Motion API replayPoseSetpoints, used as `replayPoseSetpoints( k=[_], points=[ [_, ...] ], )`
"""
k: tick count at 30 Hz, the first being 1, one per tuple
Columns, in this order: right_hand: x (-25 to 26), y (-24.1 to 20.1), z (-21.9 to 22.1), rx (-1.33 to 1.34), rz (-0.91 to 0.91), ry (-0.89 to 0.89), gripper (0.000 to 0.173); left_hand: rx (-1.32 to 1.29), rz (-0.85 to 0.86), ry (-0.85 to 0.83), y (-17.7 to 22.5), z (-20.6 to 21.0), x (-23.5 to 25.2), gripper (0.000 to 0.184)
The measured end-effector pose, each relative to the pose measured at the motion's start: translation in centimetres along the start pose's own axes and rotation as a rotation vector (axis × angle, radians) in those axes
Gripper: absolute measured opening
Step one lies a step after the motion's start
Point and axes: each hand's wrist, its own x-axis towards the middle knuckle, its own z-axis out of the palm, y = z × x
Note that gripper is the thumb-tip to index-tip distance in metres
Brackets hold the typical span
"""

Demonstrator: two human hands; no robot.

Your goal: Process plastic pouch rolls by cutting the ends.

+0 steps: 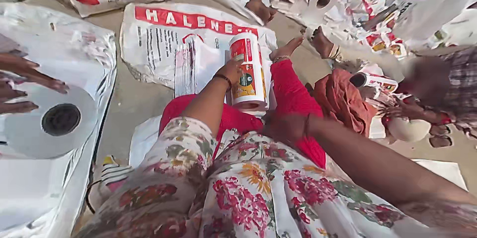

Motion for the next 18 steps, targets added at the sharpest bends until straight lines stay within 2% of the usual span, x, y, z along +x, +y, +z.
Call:
replayPoseSetpoints(
  k=[1,3,5,7,9,12,18],
  points=[
    [-1.0,0.4,2.0,0.072,-0.027,0.031,0.043,0.02,-0.005,0.004,0.3,-0.1,-0.1,0.054],
    [-2.8,1.6,3.3,0.223,0.108,0.263,0.048,0.07,0.028,0.016,0.6,-0.4,-0.6,0.05],
    [-4.6,3.6,2.1,0.53,0.257,0.562,0.05,0.103,0.121,0.002,1.0,0.2,-1.6,0.045],
    [-5.3,6.1,0.4,0.918,0.207,0.755,0.053,0.124,0.236,0.004,1.9,0.3,-1.8,0.039],
    [-5.3,7.3,-1.1,1.134,0.06,0.828,0.053,0.188,0.328,0.044,2.5,0.2,-1.6,0.035],
    [-3.5,7.7,-1.9,1.174,-0.108,0.879,0.053,0.333,0.392,0.063,2.5,0.9,-1.6,0.037],
    [3.7,10.9,-2.0,1.308,-0.245,0.915,0.046,0.419,0.519,0.12,2.4,1.4,0.0,0.034]
  ],
)
